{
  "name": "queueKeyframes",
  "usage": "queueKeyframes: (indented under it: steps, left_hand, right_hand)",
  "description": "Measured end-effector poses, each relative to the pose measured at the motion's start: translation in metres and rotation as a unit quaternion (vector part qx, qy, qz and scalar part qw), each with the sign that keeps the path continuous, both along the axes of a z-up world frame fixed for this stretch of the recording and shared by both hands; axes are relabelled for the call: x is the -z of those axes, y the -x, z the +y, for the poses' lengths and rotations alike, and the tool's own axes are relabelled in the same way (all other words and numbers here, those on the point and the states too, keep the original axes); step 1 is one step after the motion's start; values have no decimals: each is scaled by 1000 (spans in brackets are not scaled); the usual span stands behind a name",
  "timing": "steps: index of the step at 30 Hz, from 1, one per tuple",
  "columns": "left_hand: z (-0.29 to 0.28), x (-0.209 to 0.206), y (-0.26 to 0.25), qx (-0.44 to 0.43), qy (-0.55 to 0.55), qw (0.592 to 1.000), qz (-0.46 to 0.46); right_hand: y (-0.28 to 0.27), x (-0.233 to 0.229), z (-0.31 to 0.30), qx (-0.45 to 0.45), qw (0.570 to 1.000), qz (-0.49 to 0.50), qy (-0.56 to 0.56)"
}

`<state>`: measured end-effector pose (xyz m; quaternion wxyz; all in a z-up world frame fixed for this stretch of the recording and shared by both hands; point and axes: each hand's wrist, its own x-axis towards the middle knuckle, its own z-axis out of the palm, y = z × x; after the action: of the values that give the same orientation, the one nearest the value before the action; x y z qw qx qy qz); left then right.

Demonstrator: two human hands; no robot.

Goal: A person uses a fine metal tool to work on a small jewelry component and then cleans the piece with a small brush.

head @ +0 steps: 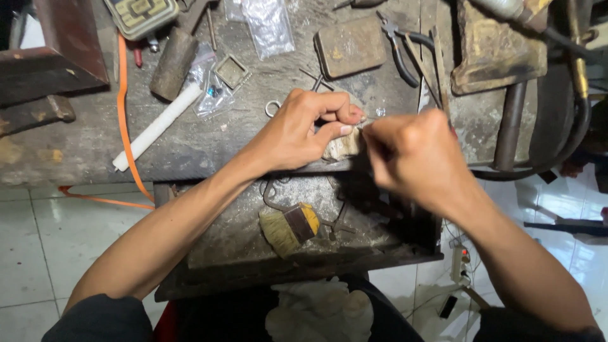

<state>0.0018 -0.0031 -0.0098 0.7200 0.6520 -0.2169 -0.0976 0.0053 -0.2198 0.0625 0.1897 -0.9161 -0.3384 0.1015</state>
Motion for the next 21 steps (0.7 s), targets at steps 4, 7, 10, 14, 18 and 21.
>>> queueKeyframes:
  steps: [4,7,10,14,18,21]
  left_hand:
    - [2,-5,0,-2,2,1000,-6]
    - [1,-5,-1,1,5,1000,-8]
    - [2,-6,-3,2,4,1000,-12]
    - [1,-4,-3,0,-3,1000,-8]
    - [2,-7,-2,0,-3,1000,-17]
    - [2,-7,-1,-4,-19,1000,-19]
  right_hand:
    - [-10,-11,6,17,997,25,-67]
    - [-5,-5,5,6,1000,-2,-14]
    - [-10,-8,7,3,999,7,-43]
    - [-7,-5,3,12,999,0,-29]
    - [-18,-13,6,21,996,34,-82]
    - [-8,-9,7,15,998,13,-54]
